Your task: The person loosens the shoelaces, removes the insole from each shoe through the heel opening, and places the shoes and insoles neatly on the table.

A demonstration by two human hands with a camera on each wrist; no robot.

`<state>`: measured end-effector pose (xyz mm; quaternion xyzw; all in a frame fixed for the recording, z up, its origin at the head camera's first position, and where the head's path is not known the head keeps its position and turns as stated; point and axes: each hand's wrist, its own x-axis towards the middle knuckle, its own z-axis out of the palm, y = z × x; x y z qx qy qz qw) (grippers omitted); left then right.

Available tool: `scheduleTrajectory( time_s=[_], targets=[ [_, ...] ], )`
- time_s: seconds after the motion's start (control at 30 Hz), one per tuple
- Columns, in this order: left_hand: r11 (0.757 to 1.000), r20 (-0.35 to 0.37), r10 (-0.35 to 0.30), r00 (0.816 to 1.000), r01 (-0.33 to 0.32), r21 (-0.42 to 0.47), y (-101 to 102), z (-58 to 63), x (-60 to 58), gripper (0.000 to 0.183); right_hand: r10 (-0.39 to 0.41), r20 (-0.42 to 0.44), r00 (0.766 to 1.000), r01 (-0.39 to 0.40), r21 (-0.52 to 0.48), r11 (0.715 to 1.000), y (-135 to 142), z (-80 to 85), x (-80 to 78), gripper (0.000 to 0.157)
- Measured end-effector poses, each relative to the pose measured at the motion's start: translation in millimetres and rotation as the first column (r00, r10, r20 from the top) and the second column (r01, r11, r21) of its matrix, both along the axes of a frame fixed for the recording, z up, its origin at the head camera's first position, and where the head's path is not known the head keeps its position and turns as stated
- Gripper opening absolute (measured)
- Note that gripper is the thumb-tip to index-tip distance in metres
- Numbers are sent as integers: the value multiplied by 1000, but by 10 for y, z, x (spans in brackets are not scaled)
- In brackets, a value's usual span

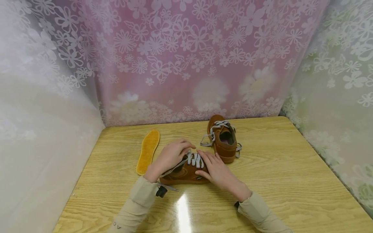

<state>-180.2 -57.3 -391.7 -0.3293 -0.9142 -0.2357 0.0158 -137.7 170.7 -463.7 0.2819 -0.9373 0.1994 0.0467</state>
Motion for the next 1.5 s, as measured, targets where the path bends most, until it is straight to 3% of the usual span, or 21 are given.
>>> scheduleTrajectory(
  time_s=[0.17,0.3,0.37,0.47,0.6,0.67,0.73,0.83,0.93,1.03,1.17,1.27,1.37,1.43,1.5],
  targets=[
    [994,-49,-59,997,54,-94,-6,65,21,16,1,8,1000,-1,-5,1000,-1,14,-1,78],
    [992,-100,-27,995,14,-128,-3,99,31,4,0,8,1000,0,-11,1000,-3,9,2,78],
    [995,-123,14,992,-27,-99,5,115,23,3,-2,6,1000,2,-11,1000,-5,5,5,77],
    [991,-131,131,983,-132,3,32,115,-14,3,-4,3,1000,4,-8,1000,-7,0,5,78],
    [951,-127,297,946,-281,133,54,90,-83,4,-1,-1,1000,1,-9,1000,-10,-9,-2,78],
    [945,-118,312,943,-295,143,51,77,-108,9,0,0,1000,0,-9,1000,-12,-13,-4,78],
    [961,-103,265,959,-255,104,44,74,-124,17,0,1,1000,0,-8,1000,-13,-16,-5,78],
    [992,-21,125,992,-124,34,37,84,-122,30,-3,7,1000,3,-5,1000,-9,-18,-4,78],
    [999,37,22,999,-20,-37,33,105,-103,30,-4,10,1000,4,-2,1000,-2,-18,-6,79],
    [995,24,-4,1000,7,-98,34,134,-78,24,-4,8,1000,4,0,1000,1,-15,-9,79],
    [993,-16,18,1000,-20,-117,42,164,-71,21,-3,-1,1000,3,0,1000,-1,-15,-13,79],
    [998,15,41,999,-40,-42,56,159,-103,20,-3,-7,1000,3,3,1000,-1,-21,-15,79],
    [985,120,65,991,-83,150,81,149,-158,15,-2,-9,1000,2,0,1000,-2,-21,-16,79],
    [947,172,73,982,-122,297,99,145,-201,14,-1,-11,1000,1,-3,1000,2,-21,-16,79],
    [893,205,82,975,-163,419,116,150,-233,14,0,-12,1000,0,-8,1000,7,-20,-14,78]
  ],
)
